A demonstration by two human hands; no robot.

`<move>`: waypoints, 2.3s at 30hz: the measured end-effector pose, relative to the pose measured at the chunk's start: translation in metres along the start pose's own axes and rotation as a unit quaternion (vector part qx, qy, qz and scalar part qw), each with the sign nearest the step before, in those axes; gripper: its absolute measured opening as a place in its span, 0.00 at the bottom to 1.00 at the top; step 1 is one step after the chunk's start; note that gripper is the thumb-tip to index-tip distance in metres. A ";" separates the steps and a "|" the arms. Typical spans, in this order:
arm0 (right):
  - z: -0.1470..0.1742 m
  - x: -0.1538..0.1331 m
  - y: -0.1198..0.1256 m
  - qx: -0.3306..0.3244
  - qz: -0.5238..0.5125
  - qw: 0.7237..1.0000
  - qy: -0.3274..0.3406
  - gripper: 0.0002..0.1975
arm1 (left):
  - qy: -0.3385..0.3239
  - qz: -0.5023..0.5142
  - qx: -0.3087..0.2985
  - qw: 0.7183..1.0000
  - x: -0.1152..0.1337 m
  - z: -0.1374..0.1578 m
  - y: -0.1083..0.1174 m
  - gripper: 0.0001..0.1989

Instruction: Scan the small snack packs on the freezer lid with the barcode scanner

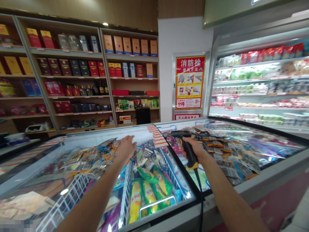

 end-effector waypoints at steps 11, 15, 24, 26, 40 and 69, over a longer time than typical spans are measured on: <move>0.014 -0.011 0.047 0.051 -0.051 0.997 0.004 0.11 | -0.116 -0.010 -0.090 0.989 -0.027 0.014 -0.043 0.16; 0.013 -0.011 0.058 0.052 -0.061 0.997 0.012 0.11 | -0.092 0.010 -0.066 0.994 -0.010 0.003 -0.034 0.16; 0.013 -0.013 0.072 0.053 -0.094 0.994 0.015 0.11 | -0.096 0.254 -0.134 0.953 0.157 -0.036 -0.056 0.18; 0.011 -0.012 0.075 0.049 -0.103 0.993 0.016 0.11 | -0.066 0.258 -0.151 0.952 0.178 -0.041 -0.066 0.20; 0.007 -0.006 0.067 0.008 -0.112 0.994 -0.007 0.12 | -0.009 0.281 -0.107 0.954 0.168 -0.057 -0.083 0.20; 0.002 0.023 -0.035 -0.086 -0.022 0.990 -0.113 0.13 | 0.186 0.357 0.043 0.914 0.027 -0.005 -0.038 0.21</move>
Point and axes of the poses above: each hand's wrist, its own z-axis away from the middle knuckle, its own y-axis out of the back of the hand, x = y × z, the point moved 1 cm from there along -z, towards the middle knuckle, and after that the axes turned 11 degrees about -y, right-handed, at the moved point
